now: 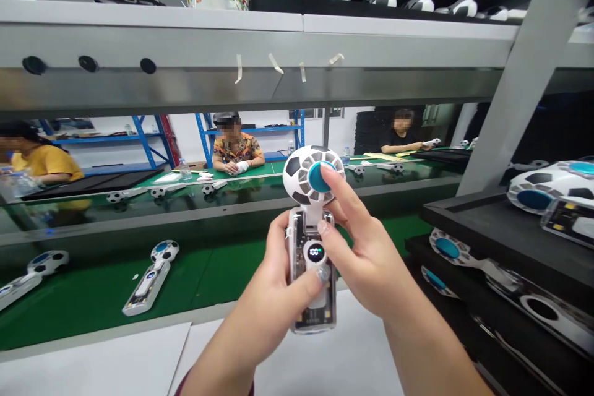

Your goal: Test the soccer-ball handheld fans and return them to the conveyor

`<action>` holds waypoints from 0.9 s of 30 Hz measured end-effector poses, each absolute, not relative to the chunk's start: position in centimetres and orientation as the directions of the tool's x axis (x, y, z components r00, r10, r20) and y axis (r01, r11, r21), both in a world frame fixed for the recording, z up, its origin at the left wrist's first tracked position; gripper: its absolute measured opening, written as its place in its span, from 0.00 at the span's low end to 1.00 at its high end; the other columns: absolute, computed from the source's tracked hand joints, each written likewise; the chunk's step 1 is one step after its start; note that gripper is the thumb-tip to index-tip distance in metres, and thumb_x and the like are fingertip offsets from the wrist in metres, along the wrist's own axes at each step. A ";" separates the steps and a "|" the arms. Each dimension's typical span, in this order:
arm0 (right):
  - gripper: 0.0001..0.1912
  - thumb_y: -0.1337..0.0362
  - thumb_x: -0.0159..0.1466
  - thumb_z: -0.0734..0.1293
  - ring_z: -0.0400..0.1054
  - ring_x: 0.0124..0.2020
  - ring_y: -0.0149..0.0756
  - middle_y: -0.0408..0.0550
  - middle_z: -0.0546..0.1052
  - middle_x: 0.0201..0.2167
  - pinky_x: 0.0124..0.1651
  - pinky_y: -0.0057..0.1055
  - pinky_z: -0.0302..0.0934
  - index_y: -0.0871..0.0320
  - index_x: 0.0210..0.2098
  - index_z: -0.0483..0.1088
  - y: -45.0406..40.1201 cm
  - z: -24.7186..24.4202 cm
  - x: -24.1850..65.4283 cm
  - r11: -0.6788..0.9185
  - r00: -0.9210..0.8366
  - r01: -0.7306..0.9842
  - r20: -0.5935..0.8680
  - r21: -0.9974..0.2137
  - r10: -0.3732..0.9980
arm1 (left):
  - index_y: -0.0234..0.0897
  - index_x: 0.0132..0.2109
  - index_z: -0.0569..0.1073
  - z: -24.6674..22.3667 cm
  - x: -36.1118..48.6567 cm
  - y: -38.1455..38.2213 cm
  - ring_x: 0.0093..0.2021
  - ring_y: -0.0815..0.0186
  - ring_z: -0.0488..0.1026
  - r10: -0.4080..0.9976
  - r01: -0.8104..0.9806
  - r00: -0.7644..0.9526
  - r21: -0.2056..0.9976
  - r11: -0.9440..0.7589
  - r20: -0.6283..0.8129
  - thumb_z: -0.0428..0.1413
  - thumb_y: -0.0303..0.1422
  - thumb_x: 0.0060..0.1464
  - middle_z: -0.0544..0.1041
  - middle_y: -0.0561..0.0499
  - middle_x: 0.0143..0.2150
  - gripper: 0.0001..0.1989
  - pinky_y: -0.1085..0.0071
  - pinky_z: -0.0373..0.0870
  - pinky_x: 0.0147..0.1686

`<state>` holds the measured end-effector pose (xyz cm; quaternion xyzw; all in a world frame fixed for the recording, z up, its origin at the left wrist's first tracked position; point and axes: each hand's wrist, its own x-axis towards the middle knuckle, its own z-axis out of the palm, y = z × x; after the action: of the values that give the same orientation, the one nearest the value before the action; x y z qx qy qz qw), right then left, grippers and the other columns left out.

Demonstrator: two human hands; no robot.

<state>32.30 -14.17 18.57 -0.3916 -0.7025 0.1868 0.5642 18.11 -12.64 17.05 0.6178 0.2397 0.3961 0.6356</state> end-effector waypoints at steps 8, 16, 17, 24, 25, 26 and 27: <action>0.29 0.69 0.61 0.58 0.68 0.38 0.35 0.41 0.71 0.46 0.42 0.34 0.67 0.41 0.59 0.51 -14.3 18.8 32.3 0.597 -0.050 0.337 0.619 -0.728 0.784 | 0.54 0.59 0.46 17.1 18.3 -12.9 0.45 0.64 0.67 0.793 -0.180 0.585 0.981 -0.075 0.169 0.53 0.32 0.54 0.64 0.51 0.52 0.31 0.69 0.65 0.44; 0.31 0.66 0.61 0.58 0.69 0.33 0.35 0.44 0.72 0.43 0.36 0.33 0.68 0.42 0.61 0.46 -14.5 19.1 32.8 0.559 -0.052 0.354 0.581 -0.750 0.812 | 0.56 0.60 0.44 16.3 18.3 -12.9 0.41 0.64 0.67 0.776 -0.167 0.599 0.979 -0.121 0.198 0.52 0.29 0.53 0.66 0.50 0.47 0.33 0.69 0.66 0.38; 0.31 0.66 0.62 0.58 0.69 0.32 0.34 0.44 0.72 0.44 0.36 0.33 0.67 0.42 0.61 0.46 -14.3 18.9 32.8 0.558 -0.044 0.357 0.583 -0.750 0.812 | 0.55 0.60 0.44 16.2 18.3 -12.8 0.40 0.64 0.67 0.778 -0.168 0.594 0.977 -0.127 0.204 0.52 0.29 0.53 0.65 0.50 0.47 0.33 0.70 0.66 0.37; 0.40 0.55 0.62 0.59 0.70 0.38 0.35 0.45 0.69 0.49 0.37 0.33 0.68 0.41 0.62 0.25 -13.2 18.2 32.6 0.587 0.036 0.092 0.591 -0.805 0.806 | 0.56 0.60 0.45 16.5 18.2 -13.2 0.33 0.68 0.64 0.773 -0.069 0.610 0.983 -0.170 0.177 0.50 0.27 0.52 0.67 0.53 0.38 0.33 0.74 0.65 0.31; 0.41 0.53 0.61 0.60 0.70 0.38 0.36 0.46 0.69 0.48 0.37 0.34 0.68 0.42 0.62 0.25 -13.0 18.2 32.7 0.568 0.016 0.039 0.568 -0.822 0.823 | 0.56 0.60 0.45 16.6 18.2 -13.3 0.32 0.68 0.64 0.769 -0.056 0.616 0.983 -0.174 0.171 0.50 0.27 0.52 0.67 0.52 0.37 0.33 0.75 0.65 0.30; 0.41 0.51 0.60 0.60 0.70 0.38 0.38 0.47 0.70 0.47 0.36 0.35 0.68 0.44 0.62 0.29 -12.8 18.2 32.9 0.537 -0.022 -0.007 0.537 -0.843 0.843 | 0.55 0.60 0.45 16.6 18.3 -13.5 0.32 0.68 0.64 0.765 -0.046 0.622 0.982 -0.182 0.171 0.50 0.27 0.52 0.67 0.52 0.37 0.33 0.75 0.64 0.29; 0.40 0.49 0.58 0.61 0.71 0.38 0.39 0.49 0.71 0.45 0.35 0.35 0.68 0.46 0.63 0.36 -12.7 18.2 33.2 0.501 -0.078 -0.050 0.503 -0.864 0.860 | 0.54 0.61 0.46 16.6 18.3 -13.6 0.31 0.68 0.64 0.761 -0.036 0.625 0.980 -0.195 0.175 0.50 0.27 0.52 0.68 0.51 0.37 0.33 0.75 0.64 0.28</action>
<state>33.19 -12.71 18.17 -0.3228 -0.6275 0.3813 0.5972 18.31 -13.57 16.63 0.6919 0.2616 0.3448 0.5779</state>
